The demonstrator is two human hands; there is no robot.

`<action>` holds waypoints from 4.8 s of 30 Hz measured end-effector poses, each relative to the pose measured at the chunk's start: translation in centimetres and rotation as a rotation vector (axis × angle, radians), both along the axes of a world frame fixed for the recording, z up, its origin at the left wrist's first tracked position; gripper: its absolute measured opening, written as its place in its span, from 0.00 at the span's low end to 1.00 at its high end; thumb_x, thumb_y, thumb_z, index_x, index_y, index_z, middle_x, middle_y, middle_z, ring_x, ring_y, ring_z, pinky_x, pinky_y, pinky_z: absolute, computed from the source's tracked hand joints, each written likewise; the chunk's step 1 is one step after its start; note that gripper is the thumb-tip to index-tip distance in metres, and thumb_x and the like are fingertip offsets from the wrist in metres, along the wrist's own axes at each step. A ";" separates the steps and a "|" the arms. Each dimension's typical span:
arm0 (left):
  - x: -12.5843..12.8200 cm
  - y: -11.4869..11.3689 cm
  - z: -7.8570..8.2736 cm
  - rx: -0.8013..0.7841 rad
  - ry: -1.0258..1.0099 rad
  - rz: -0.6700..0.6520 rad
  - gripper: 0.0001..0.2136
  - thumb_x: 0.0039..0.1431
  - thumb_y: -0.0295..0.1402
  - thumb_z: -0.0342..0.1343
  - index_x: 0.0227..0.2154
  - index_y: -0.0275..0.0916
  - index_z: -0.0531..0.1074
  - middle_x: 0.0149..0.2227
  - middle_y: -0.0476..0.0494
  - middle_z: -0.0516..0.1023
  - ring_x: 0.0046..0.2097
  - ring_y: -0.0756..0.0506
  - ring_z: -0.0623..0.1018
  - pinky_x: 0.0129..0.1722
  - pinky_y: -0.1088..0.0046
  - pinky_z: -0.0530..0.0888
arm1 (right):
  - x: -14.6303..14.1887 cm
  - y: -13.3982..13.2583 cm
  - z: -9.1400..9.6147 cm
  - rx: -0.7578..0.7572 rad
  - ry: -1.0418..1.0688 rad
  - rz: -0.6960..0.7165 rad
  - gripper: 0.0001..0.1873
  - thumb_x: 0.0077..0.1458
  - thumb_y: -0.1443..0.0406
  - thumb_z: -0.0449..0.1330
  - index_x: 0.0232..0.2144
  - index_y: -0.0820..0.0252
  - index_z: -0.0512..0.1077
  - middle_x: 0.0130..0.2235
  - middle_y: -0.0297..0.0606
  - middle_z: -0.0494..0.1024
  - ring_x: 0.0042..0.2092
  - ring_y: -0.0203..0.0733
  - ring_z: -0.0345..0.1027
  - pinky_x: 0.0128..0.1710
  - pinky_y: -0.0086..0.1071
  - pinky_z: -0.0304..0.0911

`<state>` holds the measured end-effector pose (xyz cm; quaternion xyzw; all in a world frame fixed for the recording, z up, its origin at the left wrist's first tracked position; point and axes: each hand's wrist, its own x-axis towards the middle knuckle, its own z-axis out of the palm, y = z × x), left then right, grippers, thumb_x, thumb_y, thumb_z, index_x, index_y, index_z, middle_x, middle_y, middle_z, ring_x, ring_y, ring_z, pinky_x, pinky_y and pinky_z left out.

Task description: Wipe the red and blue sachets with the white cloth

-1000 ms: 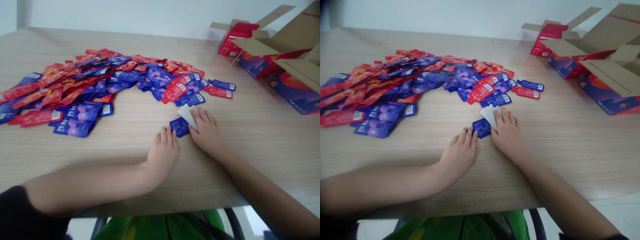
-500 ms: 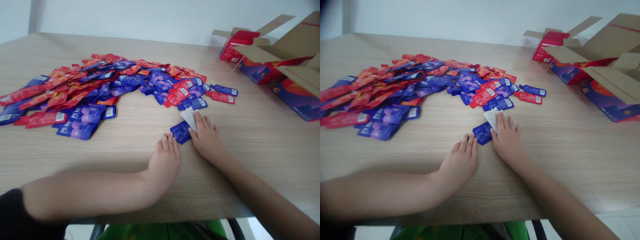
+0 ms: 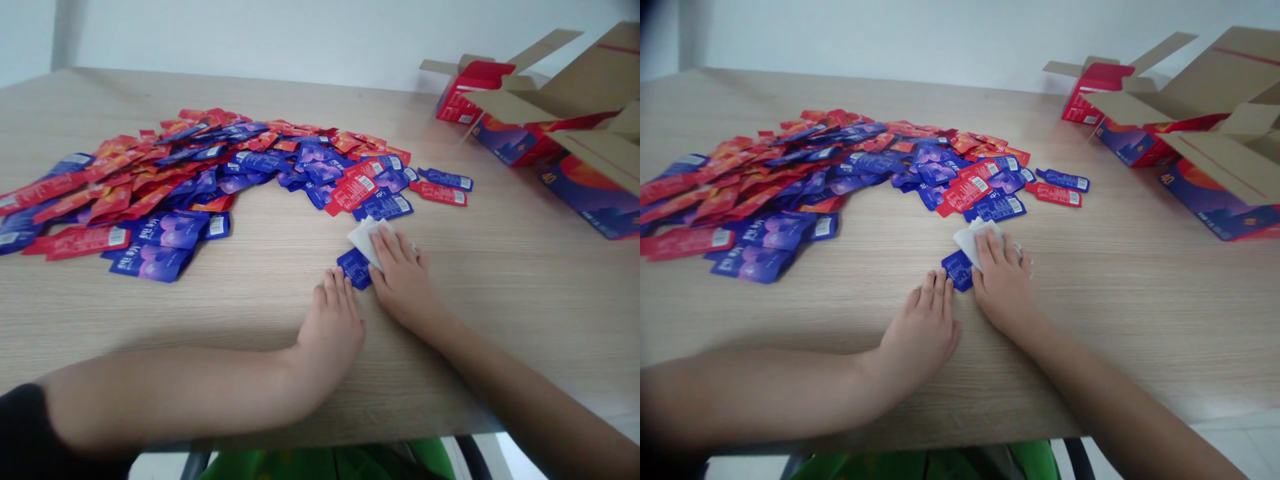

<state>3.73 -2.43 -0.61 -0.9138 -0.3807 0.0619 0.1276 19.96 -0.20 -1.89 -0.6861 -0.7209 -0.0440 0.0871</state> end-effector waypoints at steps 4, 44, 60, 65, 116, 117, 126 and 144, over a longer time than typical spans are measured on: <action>0.0 0.0 0.2 -0.013 -0.002 -0.014 0.23 0.63 0.31 0.48 0.56 0.19 0.68 0.58 0.17 0.67 0.60 0.28 0.70 0.50 0.56 0.72 | -1.7 -1.1 0.5 -0.052 -0.019 0.249 0.30 0.61 0.63 0.46 0.65 0.56 0.57 0.69 0.38 0.52 0.68 0.55 0.42 0.61 0.55 0.48; 0.1 0.1 0.2 -0.041 -0.009 -0.016 0.25 0.64 0.33 0.47 0.58 0.17 0.64 0.59 0.16 0.65 0.60 0.27 0.68 0.53 0.55 0.70 | -0.5 -0.1 0.4 -0.041 -0.023 0.275 0.30 0.62 0.60 0.47 0.66 0.53 0.55 0.70 0.37 0.50 0.68 0.53 0.43 0.61 0.51 0.49; 0.1 0.3 0.5 -0.046 -0.001 0.069 0.31 0.63 0.39 0.47 0.59 0.13 0.61 0.60 0.11 0.61 0.61 0.26 0.67 0.52 0.56 0.70 | 1.2 0.0 0.8 0.005 0.021 0.094 0.30 0.59 0.63 0.50 0.63 0.57 0.60 0.66 0.45 0.59 0.61 0.58 0.55 0.56 0.53 0.56; 0.1 0.4 0.7 -0.063 -0.016 0.063 0.31 0.63 0.39 0.47 0.60 0.13 0.59 0.61 0.12 0.59 0.62 0.26 0.66 0.53 0.55 0.69 | 0.4 0.2 0.4 0.032 0.054 0.089 0.30 0.58 0.64 0.50 0.63 0.59 0.60 0.67 0.47 0.57 0.63 0.59 0.52 0.57 0.54 0.53; 0.0 0.7 0.8 -0.083 -0.030 -0.041 0.30 0.61 0.36 0.48 0.58 0.12 0.61 0.59 0.11 0.62 0.61 0.24 0.67 0.54 0.53 0.68 | -0.6 -0.8 0.5 -0.002 0.015 0.122 0.28 0.62 0.63 0.44 0.64 0.62 0.57 0.67 0.51 0.55 0.66 0.57 0.49 0.58 0.58 0.48; 0.0 0.7 0.9 -0.097 -0.025 -0.040 0.29 0.61 0.36 0.48 0.57 0.13 0.63 0.59 0.11 0.64 0.61 0.24 0.67 0.53 0.53 0.68 | -1.2 -1.0 0.5 -0.018 0.000 0.177 0.28 0.63 0.64 0.44 0.64 0.63 0.57 0.68 0.51 0.54 0.66 0.56 0.48 0.59 0.57 0.47; 0.1 0.6 0.7 -0.056 -0.006 -0.021 0.31 0.61 0.36 0.47 0.60 0.13 0.58 0.61 0.12 0.60 0.61 0.25 0.66 0.54 0.53 0.67 | 0.4 -0.3 0.5 -0.002 0.033 -0.004 0.30 0.62 0.61 0.44 0.64 0.64 0.56 0.68 0.52 0.54 0.66 0.58 0.49 0.58 0.60 0.49; 0.0 0.7 1.0 -0.131 -0.036 -0.039 0.28 0.61 0.37 0.48 0.56 0.15 0.66 0.59 0.11 0.64 0.61 0.23 0.66 0.52 0.52 0.68 | -1.6 -1.2 0.7 -0.064 0.054 0.253 0.30 0.60 0.64 0.45 0.64 0.61 0.57 0.69 0.44 0.52 0.68 0.51 0.46 0.61 0.53 0.48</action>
